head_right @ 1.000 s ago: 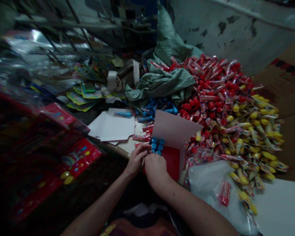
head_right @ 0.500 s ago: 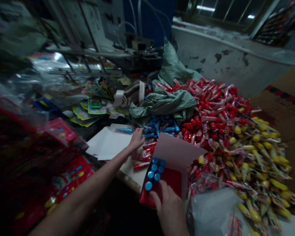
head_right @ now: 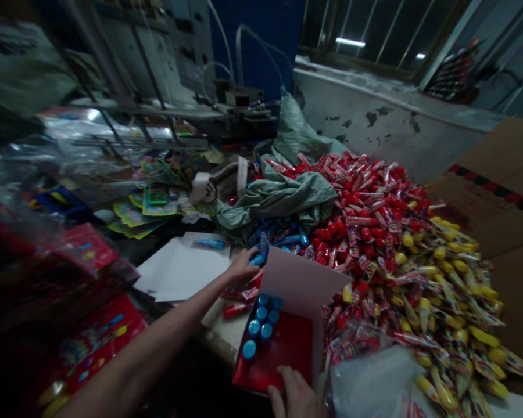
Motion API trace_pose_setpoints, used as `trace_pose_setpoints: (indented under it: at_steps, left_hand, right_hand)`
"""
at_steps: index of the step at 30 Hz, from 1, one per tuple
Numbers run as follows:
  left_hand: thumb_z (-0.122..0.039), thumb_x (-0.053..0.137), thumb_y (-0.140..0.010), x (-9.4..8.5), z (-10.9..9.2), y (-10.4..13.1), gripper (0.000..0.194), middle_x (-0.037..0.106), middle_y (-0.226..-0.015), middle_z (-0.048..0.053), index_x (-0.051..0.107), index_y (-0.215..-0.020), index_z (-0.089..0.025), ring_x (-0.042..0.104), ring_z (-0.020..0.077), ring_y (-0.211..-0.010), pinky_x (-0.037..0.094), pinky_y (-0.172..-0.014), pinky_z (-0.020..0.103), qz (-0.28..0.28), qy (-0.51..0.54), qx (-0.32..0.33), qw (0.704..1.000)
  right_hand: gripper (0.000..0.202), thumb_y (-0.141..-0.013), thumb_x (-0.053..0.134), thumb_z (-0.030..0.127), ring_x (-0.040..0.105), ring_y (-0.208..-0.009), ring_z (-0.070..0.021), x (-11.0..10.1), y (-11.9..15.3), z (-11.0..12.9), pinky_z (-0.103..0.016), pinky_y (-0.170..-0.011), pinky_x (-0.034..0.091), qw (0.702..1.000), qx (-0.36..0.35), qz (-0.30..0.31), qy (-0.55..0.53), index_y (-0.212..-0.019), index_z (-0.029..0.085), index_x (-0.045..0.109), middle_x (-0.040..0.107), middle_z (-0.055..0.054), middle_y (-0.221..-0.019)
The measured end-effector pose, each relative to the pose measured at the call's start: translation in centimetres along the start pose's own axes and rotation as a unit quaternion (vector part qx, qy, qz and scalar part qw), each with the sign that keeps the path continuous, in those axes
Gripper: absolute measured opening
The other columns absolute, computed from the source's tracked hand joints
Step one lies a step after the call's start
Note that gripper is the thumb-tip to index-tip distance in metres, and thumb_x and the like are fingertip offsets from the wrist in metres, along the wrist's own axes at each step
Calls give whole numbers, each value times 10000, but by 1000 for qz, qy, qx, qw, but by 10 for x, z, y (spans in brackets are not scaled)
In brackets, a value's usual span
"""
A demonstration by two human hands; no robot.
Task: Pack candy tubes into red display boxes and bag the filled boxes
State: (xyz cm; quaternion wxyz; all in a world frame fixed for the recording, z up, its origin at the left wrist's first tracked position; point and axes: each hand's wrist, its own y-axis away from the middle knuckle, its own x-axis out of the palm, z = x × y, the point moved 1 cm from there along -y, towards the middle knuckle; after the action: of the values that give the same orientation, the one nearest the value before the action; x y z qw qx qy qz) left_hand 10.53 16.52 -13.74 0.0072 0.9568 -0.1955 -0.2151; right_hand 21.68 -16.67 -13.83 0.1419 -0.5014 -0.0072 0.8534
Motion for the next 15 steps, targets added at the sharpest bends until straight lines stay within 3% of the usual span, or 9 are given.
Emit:
trace_pose_setpoints:
  at_steps: [3, 8, 10, 15]
  left_hand:
    - [-238, 636, -558, -14, 5, 29, 261, 574, -686, -3, 642, -804, -148, 536, 172, -656, 407, -591, 255, 15, 78, -30, 996]
    - [-367, 609, -648, -38, -5, 95, 377, 528, -657, -32, 574, -960, -159, 485, 111, -522, 386, -482, 219, 18, 215, -79, 973]
    - [-398, 604, -685, -42, -18, 127, 394, 557, -722, -16, 553, -1003, -171, 483, 92, -499, 382, -454, 205, 40, 302, -97, 948]
    - [-367, 599, -746, -33, -50, 200, 261, 589, -791, 17, 578, -926, -181, 506, 90, -497, 369, -411, 183, 183, 601, -116, 769]
  right_hand:
    - [265, -930, 448, 333, 707, -779, -198, -14, -14, 17, -246, -691, 541, 998, -22, 47, -26, -1043, 233, 666, 728, -59, -912]
    - [228, -914, 499, 280, 691, -860, -186, -42, -49, 57, -252, -785, 530, 993, -9, 27, -110, -1057, 219, 665, 714, -59, -970]
    - [236, -904, 518, 285, 683, -865, -175, -48, -66, 74, -246, -792, 531, 987, -16, 13, -162, -1082, 213, 655, 706, -60, -987]
    - [399, -878, 548, 317, 667, -852, -164, -52, -93, 100, -260, -755, 550, 961, 14, -21, -275, -1259, 199, 559, 659, -88, -1103]
